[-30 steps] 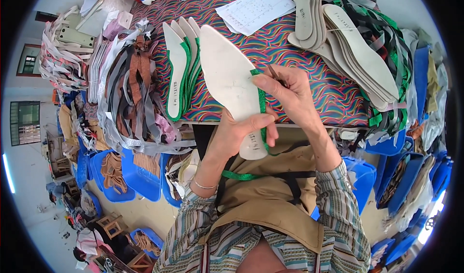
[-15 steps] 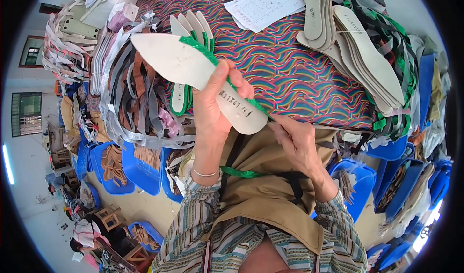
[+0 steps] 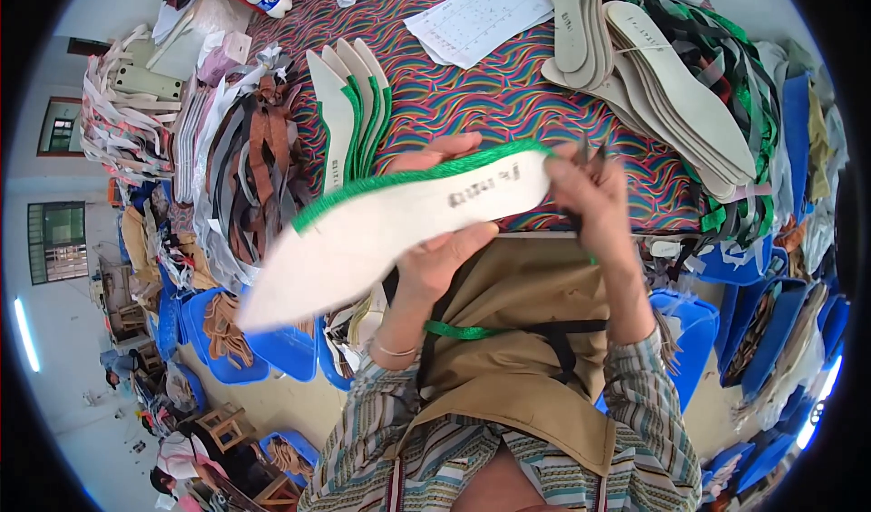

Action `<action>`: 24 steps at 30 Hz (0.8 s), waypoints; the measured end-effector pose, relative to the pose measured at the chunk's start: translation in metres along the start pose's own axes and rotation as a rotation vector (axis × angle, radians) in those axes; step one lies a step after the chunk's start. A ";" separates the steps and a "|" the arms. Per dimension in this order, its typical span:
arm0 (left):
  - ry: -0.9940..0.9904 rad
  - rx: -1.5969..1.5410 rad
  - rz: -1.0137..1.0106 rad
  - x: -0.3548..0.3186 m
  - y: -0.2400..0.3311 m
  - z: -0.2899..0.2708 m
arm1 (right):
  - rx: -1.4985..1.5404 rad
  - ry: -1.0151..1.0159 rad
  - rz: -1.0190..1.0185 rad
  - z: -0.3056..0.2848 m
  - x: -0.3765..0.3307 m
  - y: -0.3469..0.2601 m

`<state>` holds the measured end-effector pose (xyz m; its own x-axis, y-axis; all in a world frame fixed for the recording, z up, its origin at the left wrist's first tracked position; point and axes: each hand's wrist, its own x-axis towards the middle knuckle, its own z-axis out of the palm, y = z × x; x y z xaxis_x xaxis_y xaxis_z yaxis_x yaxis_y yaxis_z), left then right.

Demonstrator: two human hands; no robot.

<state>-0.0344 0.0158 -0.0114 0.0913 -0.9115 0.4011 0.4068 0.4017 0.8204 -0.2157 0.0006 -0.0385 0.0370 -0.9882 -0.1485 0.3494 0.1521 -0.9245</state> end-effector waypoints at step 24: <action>-0.390 0.317 -0.730 0.002 0.027 -0.026 | -0.189 -0.220 -0.032 -0.032 0.002 -0.041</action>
<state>0.0008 0.0224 0.0011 -0.4327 -0.8783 -0.2034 -0.0343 -0.2094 0.9772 -0.2598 -0.0071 -0.0116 0.2383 -0.9695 -0.0578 0.1739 0.1012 -0.9796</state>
